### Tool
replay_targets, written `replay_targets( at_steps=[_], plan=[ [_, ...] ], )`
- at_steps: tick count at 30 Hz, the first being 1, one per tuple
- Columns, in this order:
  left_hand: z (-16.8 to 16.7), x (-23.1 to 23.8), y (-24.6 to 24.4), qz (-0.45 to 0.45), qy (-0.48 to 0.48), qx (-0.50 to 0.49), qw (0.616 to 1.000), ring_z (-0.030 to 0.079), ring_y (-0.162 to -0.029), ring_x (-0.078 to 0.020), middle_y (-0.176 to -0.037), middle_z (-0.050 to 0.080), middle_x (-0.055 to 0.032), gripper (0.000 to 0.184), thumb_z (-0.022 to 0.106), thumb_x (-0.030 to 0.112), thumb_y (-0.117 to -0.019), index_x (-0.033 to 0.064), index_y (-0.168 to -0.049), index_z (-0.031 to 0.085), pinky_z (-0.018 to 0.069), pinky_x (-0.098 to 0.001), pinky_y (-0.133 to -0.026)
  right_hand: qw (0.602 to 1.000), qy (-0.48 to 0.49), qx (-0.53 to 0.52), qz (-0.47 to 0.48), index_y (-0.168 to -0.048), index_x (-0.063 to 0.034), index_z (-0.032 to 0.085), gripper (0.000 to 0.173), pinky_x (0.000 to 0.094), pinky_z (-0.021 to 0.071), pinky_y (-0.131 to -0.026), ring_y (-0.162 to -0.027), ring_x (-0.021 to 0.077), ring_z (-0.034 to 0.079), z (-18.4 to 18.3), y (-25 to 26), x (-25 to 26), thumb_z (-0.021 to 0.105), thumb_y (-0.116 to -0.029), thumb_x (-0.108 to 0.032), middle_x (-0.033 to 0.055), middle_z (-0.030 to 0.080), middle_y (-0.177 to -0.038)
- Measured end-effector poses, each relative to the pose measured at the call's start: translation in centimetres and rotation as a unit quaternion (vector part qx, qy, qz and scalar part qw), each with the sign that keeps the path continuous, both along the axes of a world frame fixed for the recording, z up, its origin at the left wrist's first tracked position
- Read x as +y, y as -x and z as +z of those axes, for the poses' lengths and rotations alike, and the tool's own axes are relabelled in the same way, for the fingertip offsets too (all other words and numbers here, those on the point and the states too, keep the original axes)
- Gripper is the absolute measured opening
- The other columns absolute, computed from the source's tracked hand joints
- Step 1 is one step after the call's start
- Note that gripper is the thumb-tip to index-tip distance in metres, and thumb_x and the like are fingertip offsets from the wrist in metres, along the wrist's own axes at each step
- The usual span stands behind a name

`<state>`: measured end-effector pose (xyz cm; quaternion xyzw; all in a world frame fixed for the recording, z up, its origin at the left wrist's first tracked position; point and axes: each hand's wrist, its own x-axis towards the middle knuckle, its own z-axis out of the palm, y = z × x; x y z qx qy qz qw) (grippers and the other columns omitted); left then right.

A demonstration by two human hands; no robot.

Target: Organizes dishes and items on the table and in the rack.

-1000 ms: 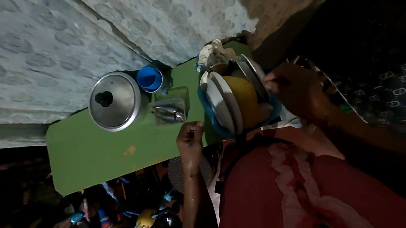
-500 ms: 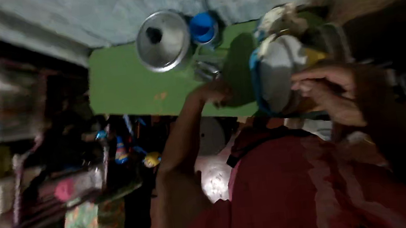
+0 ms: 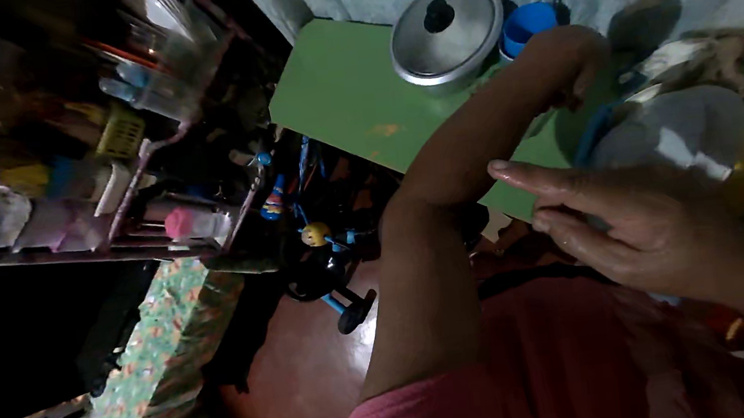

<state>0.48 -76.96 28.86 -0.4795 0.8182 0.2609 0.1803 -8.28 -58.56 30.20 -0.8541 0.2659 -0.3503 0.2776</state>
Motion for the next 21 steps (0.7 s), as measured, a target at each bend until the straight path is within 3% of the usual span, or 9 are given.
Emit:
replay_targets(
  at_steps=[4,8,10,15,18,21],
  plan=[
    [0.4,1.5,-0.3,-0.068,0.049,0.035,0.996,0.064,-0.084,-0.0173,-0.097,0.067,-0.004,0.013,0.058,0.014,-0.1016,0.0072,-0.106,0.069,0.0515,-0.0399,-0.077,0.999,-0.021,0.013,0.024,-0.149,-0.0164,0.055,0.048,0.0166,0.0509,-0.063,-0.067,0.0013,0.057,0.9,-1.0,0.2,0.049,-0.1018,-0.012,-0.0006,0.067,-0.082],
    [0.5,2.5,0.3,-0.139,0.083,0.002,0.987,0.065,-0.1,-0.0259,-0.111,0.067,-0.011,0.013,0.061,0.01,-0.0996,0.0034,-0.105,0.07,0.0518,-0.0462,-0.088,0.998,-0.042,0.036,0.036,-0.151,-0.0214,0.053,0.049,0.0168,0.0462,-0.055,-0.059,0.0,0.052,1.6,-1.9,0.4,0.047,-0.1023,-0.015,-0.0054,0.059,-0.07],
    [0.7,3.1,0.3,-0.148,0.083,0.004,0.985,0.065,-0.105,-0.0269,-0.114,0.068,-0.0129,0.018,0.055,0.011,-0.103,0.0006,-0.109,0.069,0.0502,-0.0462,-0.092,0.997,-0.037,0.055,0.038,-0.152,-0.0234,0.051,0.051,0.0177,0.045,-0.051,-0.056,0.0002,0.05,2.1,-2.3,0.4,0.046,-0.1021,-0.016,-0.0065,0.056,-0.068],
    [0.8,3.9,0.6,-0.19,0.106,-0.015,0.976,0.063,-0.115,-0.033,-0.122,0.066,-0.0175,0.022,0.053,0.009,-0.1039,-0.0025,-0.112,0.069,0.0489,-0.0499,-0.096,0.993,-0.037,0.101,0.053,-0.155,-0.0244,0.047,0.056,0.0214,0.0408,-0.047,-0.051,0.0036,0.046,2.8,-3.3,0.7,0.046,-0.1002,-0.014,-0.0058,0.052,-0.063],
    [0.2,3.9,1.3,-0.191,0.113,-0.039,0.974,0.065,-0.108,-0.0317,-0.117,0.067,-0.0164,0.019,0.056,0.011,-0.1027,-0.0015,-0.111,0.068,0.0511,-0.0496,-0.09,0.993,-0.022,0.098,0.065,-0.153,-0.0222,0.051,0.055,0.024,0.0424,-0.046,-0.051,0.0063,0.048,3.0,-4.0,1.1,0.047,-0.0992,-0.011,-0.0033,0.057,-0.065],
    [-0.4,4.0,1.3,-0.216,0.123,-0.05,0.967,0.064,-0.109,-0.0326,-0.118,0.067,-0.0165,0.019,0.06,0.011,-0.1007,-0.0006,-0.114,0.067,0.0512,-0.0512,-0.09,0.992,0.011,0.097,0.078,-0.151,-0.0224,0.054,0.056,0.0272,0.0434,-0.045,-0.051,0.0098,0.05,3.2,-4.4,1.6,0.047,-0.0968,-0.009,-0.0023,0.056,-0.064]
  ],
)
